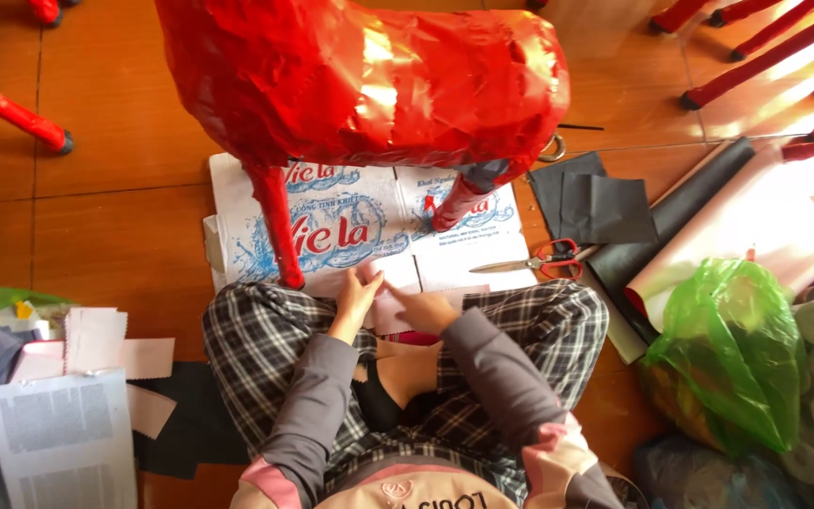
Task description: Applying red paper or tape to a horse-shaped frame to create a decorative figure.
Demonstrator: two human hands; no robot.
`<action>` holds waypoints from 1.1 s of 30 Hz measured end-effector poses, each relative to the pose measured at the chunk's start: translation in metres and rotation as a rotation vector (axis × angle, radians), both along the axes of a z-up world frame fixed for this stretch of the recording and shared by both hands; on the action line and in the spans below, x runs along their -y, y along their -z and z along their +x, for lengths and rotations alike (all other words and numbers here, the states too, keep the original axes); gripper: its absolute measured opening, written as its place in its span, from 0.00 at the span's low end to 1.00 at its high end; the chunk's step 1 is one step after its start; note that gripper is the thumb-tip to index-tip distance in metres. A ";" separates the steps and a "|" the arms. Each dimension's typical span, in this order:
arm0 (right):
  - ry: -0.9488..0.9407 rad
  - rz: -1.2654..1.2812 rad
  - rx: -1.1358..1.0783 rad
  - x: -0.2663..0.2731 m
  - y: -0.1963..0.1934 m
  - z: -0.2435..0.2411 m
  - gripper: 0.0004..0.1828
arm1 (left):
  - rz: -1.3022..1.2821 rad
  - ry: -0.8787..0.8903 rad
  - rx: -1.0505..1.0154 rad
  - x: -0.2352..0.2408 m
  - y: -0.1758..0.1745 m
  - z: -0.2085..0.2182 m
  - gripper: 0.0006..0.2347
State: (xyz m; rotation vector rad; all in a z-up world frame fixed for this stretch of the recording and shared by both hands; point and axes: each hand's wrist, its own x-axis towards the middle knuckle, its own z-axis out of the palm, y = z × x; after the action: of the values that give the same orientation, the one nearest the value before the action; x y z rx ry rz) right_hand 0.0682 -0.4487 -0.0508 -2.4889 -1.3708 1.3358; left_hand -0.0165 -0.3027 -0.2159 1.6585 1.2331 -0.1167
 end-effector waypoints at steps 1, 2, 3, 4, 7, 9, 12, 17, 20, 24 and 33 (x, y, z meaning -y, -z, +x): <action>0.004 0.001 0.008 0.003 0.003 0.001 0.36 | 0.001 0.004 0.008 0.006 0.003 0.005 0.34; 0.006 0.004 -0.017 0.006 0.006 0.000 0.37 | -0.048 -0.107 0.114 0.014 0.007 0.007 0.30; 0.009 0.006 -0.041 0.010 0.010 -0.001 0.37 | -0.098 -0.219 0.220 0.021 0.010 0.009 0.27; 0.016 0.008 -0.040 0.014 0.031 0.013 0.37 | -0.098 -0.212 0.221 0.015 0.015 0.005 0.27; 0.073 0.112 0.107 0.029 0.077 0.071 0.24 | 0.186 0.023 0.053 0.005 0.012 0.001 0.21; 0.295 0.051 0.343 0.039 0.089 0.124 0.31 | 0.373 0.187 -0.031 0.007 -0.011 -0.004 0.28; 0.505 0.286 0.311 0.051 0.056 0.170 0.35 | 0.480 0.279 -0.134 0.022 -0.054 -0.001 0.32; 0.725 0.604 0.107 0.011 -0.022 0.130 0.43 | 0.682 0.192 -0.148 0.034 -0.066 0.010 0.36; 0.811 0.597 0.132 -0.005 -0.009 0.129 0.45 | 0.830 0.168 0.131 0.038 -0.072 0.019 0.36; 0.855 0.585 0.197 -0.011 0.006 0.133 0.48 | 0.672 0.234 0.552 0.040 -0.077 0.052 0.22; 0.889 0.735 0.061 0.002 0.045 0.144 0.36 | 0.344 0.228 0.717 0.055 -0.004 0.133 0.32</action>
State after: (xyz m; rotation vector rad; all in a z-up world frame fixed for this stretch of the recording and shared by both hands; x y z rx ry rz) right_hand 0.2117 -0.4507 -0.0954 -2.1327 -0.4482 0.4497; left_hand 0.1161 -0.3574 -0.2123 1.8893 0.5338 0.5379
